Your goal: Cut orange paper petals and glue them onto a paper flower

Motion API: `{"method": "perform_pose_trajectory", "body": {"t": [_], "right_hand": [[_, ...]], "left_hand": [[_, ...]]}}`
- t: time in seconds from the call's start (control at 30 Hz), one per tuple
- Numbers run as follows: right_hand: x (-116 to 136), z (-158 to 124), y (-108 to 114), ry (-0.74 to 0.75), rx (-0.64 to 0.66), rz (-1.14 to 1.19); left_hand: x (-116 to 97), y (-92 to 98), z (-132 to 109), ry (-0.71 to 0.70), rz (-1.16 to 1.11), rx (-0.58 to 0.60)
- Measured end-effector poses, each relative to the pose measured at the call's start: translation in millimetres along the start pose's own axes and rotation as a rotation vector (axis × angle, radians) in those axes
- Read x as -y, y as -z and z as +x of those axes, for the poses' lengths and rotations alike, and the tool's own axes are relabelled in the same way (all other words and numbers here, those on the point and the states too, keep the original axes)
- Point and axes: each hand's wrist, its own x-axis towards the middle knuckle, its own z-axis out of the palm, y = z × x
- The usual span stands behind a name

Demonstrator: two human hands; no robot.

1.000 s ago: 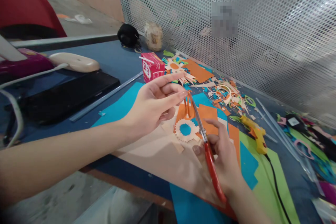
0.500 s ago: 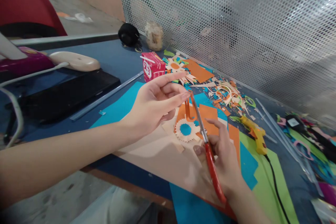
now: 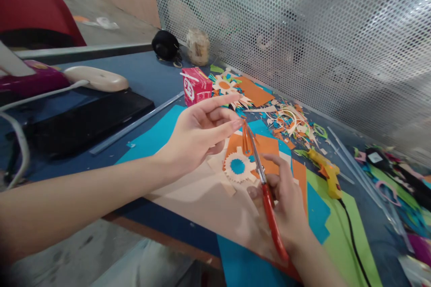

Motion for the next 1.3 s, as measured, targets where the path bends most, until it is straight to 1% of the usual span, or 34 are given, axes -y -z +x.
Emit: {"method": "perform_pose_trajectory", "body": {"t": [0.13, 0.33, 0.57, 1.0, 1.17, 1.3], "right_hand": [[-0.6, 0.7, 0.9, 0.01, 0.007, -0.012], [-1.1, 0.3, 0.0, 0.053, 0.015, -0.026], [-2.0, 0.2, 0.4, 0.026, 0.012, 0.016], [-0.2, -0.2, -0.6, 0.042, -0.012, 0.009], [-0.3, -0.5, -1.0, 0.014, -0.012, 0.009], [1.4, -1.1, -1.4, 0.029, -0.018, -0.031]], "left_hand": [[-0.1, -0.3, 0.3, 0.024, -0.018, -0.008], [-0.5, 0.1, 0.0, 0.011, 0.0, 0.004], [-1.9, -0.7, -0.8, 0.005, 0.009, 0.002], [-0.4, -1.6, 0.0, -0.055, 0.037, 0.005], [0.4, -1.7, 0.4, -0.049, 0.048, 0.024], [0.0, -2.3, 0.2, -0.043, 0.028, 0.025]]}}
